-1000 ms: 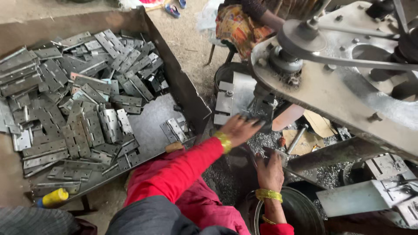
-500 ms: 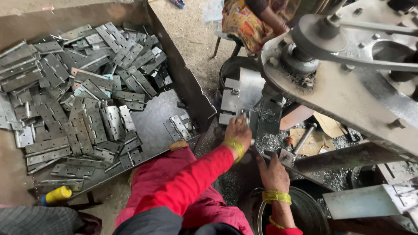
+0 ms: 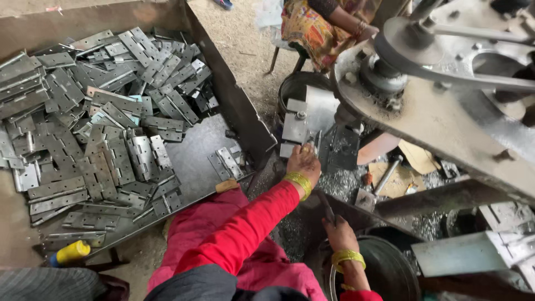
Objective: The person repeatedly picks up metal hinge blanks from a bin, places them into a manual punching machine, and operates the lever to punch holes. Finished pieces are dropped into a collection bin. The process is repeated continuously.
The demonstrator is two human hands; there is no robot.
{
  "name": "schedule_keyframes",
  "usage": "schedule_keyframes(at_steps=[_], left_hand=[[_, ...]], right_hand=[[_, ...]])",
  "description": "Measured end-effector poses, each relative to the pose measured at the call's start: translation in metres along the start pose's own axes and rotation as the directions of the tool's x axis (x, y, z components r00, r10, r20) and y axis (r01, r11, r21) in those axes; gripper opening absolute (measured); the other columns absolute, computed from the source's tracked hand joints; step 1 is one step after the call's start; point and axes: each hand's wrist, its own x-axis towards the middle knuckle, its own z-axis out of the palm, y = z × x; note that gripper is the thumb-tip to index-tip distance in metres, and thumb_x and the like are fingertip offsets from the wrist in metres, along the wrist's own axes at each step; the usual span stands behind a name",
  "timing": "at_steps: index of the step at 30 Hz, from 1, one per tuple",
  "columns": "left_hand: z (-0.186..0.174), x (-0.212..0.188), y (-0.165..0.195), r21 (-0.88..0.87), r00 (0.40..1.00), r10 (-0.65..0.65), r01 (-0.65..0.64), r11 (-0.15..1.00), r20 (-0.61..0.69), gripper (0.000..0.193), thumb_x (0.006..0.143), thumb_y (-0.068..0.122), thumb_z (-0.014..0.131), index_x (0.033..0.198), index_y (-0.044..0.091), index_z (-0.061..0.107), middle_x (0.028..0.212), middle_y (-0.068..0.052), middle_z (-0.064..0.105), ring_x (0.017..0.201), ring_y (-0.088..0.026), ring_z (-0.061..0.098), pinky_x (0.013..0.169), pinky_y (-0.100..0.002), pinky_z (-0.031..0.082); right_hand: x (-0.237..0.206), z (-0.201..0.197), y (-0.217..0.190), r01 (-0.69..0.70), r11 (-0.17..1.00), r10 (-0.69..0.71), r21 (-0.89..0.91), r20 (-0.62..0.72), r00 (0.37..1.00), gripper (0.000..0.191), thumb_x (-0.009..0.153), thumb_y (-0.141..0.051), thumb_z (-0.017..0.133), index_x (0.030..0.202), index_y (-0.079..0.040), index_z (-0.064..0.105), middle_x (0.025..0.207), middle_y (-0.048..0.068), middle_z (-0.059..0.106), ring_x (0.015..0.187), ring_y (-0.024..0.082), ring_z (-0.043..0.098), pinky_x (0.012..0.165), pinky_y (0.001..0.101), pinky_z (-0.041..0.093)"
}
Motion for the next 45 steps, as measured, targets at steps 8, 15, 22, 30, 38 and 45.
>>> schedule_keyframes(at_steps=[8, 15, 22, 30, 38, 45], left_hand=[[-0.006, 0.01, -0.004, -0.092, 0.996, 0.025, -0.017, 0.996, 0.086, 0.037, 0.096, 0.023, 0.047, 0.123, 0.01, 0.068, 0.145, -0.009, 0.057, 0.137, -0.023, 0.046, 0.107, -0.04, 0.035], [0.023, 0.037, -0.002, -0.164, 0.998, -0.065, 0.063, 0.984, -0.005, 0.034, 0.097, 0.022, 0.046, 0.117, 0.01, 0.071, 0.139, -0.009, 0.06, 0.132, -0.023, 0.048, 0.105, -0.039, 0.036], [0.018, 0.059, -0.003, -0.185, 0.996, -0.072, 0.082, 0.979, 0.057, 0.034, 0.097, 0.022, 0.044, 0.11, 0.011, 0.073, 0.133, -0.008, 0.062, 0.128, -0.023, 0.05, 0.104, -0.038, 0.038], [0.016, 0.071, -0.014, -0.212, 0.994, -0.108, 0.112, 0.971, 0.029, 0.035, 0.098, 0.021, 0.042, 0.103, 0.012, 0.076, 0.126, -0.007, 0.066, 0.122, -0.022, 0.052, 0.102, -0.036, 0.04], [0.043, 0.108, -0.01, -0.181, 0.941, -0.288, 0.256, 0.95, -0.177, 0.039, 0.097, 0.018, 0.042, 0.117, 0.008, 0.073, 0.129, -0.007, 0.064, 0.124, -0.024, 0.051, 0.107, -0.034, 0.035], [0.007, 0.102, -0.012, -0.139, 0.979, -0.183, 0.194, 0.971, 0.093, 0.037, 0.097, 0.022, 0.045, 0.124, 0.012, 0.068, 0.142, -0.006, 0.056, 0.137, -0.024, 0.043, 0.113, -0.039, 0.031]], right_hand=[[0.004, 0.001, 0.005, 0.037, 0.999, -0.038, -0.023, -0.061, 0.997, 0.055, 0.093, -0.054, 0.062, 0.115, -0.004, 0.067, 0.11, 0.029, 0.07, 0.111, 0.049, 0.064, 0.092, 0.0544, 0.052], [-0.002, 0.005, 0.003, -0.063, 0.998, 0.062, -0.011, -0.104, 0.993, 0.054, 0.091, -0.052, 0.061, 0.119, -0.006, 0.064, 0.11, 0.03, 0.069, 0.109, 0.05, 0.063, 0.089, 0.0565, 0.052], [0.005, -0.008, 0.0, 0.037, 0.996, -0.037, -0.082, -0.004, 0.999, 0.052, 0.09, -0.052, 0.063, 0.111, -0.005, 0.068, 0.108, 0.028, 0.071, 0.109, 0.048, 0.065, 0.09, 0.0547, 0.053], [0.001, -0.006, 0.0, -0.009, 0.998, 0.007, -0.067, -0.033, 0.999, 0.052, 0.089, -0.053, 0.063, 0.114, -0.008, 0.066, 0.108, 0.026, 0.072, 0.108, 0.047, 0.066, 0.09, 0.0538, 0.053], [0.0, 0.005, 0.003, -0.078, 0.996, 0.081, 0.032, -0.092, 0.992, 0.054, 0.088, -0.052, 0.063, 0.123, -0.01, 0.062, 0.109, 0.027, 0.07, 0.108, 0.048, 0.064, 0.088, 0.0546, 0.052], [0.013, 0.032, 0.03, 0.027, 0.999, -0.028, -0.036, -0.044, 0.999, 0.051, 0.093, -0.053, 0.063, 0.105, -0.004, 0.07, 0.101, 0.028, 0.073, 0.104, 0.048, 0.068, 0.084, 0.0537, 0.055]])
